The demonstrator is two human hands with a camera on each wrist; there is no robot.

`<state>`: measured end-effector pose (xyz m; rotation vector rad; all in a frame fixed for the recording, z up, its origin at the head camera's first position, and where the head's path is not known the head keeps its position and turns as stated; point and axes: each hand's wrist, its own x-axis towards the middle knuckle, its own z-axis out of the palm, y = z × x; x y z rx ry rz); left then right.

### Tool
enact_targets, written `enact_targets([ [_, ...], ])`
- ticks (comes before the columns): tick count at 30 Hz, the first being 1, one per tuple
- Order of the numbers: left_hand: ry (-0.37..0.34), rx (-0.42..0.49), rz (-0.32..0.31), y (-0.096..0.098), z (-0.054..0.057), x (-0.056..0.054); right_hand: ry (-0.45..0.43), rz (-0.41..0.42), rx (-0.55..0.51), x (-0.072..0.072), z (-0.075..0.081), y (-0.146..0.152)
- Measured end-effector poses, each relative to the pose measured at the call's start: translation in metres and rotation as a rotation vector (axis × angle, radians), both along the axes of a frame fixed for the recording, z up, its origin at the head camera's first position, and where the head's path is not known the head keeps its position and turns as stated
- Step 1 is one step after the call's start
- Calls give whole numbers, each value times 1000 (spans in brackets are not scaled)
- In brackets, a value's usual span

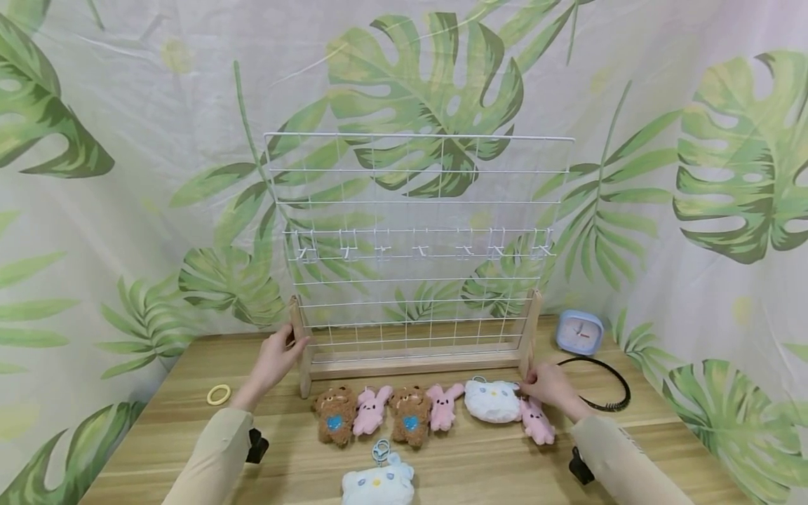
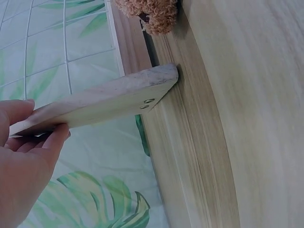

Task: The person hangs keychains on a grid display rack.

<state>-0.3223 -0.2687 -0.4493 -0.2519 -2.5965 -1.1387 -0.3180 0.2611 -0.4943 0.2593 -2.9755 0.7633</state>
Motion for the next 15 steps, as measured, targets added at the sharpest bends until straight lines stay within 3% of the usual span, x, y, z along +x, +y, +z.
enact_targets([
  [15,-9,39,8,-1,-3,0,-32,-40,17,-1,1,-3],
])
